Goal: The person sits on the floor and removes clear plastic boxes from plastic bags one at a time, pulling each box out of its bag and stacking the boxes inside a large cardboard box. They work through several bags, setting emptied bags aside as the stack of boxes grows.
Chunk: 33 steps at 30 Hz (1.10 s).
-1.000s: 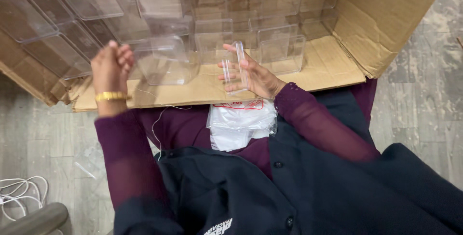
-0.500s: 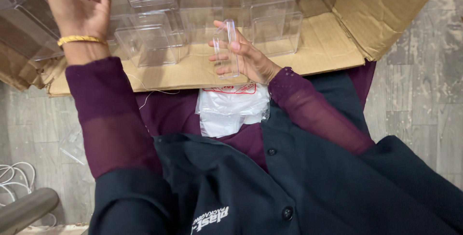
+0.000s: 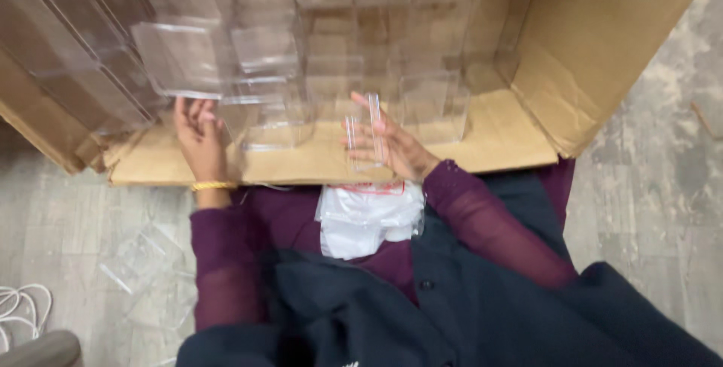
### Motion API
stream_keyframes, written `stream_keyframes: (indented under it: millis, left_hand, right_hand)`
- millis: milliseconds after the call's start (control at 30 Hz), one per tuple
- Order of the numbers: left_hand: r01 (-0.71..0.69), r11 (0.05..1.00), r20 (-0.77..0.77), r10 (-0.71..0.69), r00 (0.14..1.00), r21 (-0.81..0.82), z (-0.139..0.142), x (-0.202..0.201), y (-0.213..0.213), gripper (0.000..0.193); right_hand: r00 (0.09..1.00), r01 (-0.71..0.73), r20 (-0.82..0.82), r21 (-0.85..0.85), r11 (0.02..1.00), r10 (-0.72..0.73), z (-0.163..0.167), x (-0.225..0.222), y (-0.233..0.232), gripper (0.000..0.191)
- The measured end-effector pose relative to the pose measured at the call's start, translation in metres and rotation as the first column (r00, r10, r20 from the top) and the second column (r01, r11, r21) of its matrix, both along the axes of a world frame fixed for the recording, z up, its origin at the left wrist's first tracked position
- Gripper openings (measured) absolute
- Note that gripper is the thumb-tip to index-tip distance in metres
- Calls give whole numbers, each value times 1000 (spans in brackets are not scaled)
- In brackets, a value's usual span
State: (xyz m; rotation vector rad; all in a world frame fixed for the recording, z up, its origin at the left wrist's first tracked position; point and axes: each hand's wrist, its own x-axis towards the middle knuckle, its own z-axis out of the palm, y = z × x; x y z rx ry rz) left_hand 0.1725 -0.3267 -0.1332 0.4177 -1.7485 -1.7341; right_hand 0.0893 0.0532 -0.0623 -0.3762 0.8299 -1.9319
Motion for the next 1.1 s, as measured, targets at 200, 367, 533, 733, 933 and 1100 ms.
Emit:
stream_keyframes:
  millis: [200, 367, 533, 733, 933, 1100]
  left_hand:
    - [-187, 917, 18, 207, 978, -352, 17, 8, 27, 52]
    - [-243, 867, 96, 313, 945, -436, 47, 12, 48, 38]
    - [-316, 853, 15, 354, 935, -414, 70, 14, 66, 30]
    - [9, 990, -116, -26, 993, -142, 84, -32, 157, 26]
    - [218, 901, 60, -211, 976, -375, 55, -68, 207, 34]
    - [181, 711, 182, -76, 980, -679, -1, -72, 202, 34]
  right_hand:
    - [999, 31, 31, -36, 999, -30, 48, -10, -1, 111]
    - [989, 75, -126, -22, 997, -77, 68, -20, 13, 114]
    - [996, 52, -75, -49, 997, -55, 44, -5, 29, 113]
    - [996, 77, -49, -18, 997, -78, 28, -2, 39, 109]
    - [993, 122, 22, -114, 986, -120, 33, 0, 43, 111]
    - [993, 114, 39, -161, 980, -110, 38, -2, 54, 113]
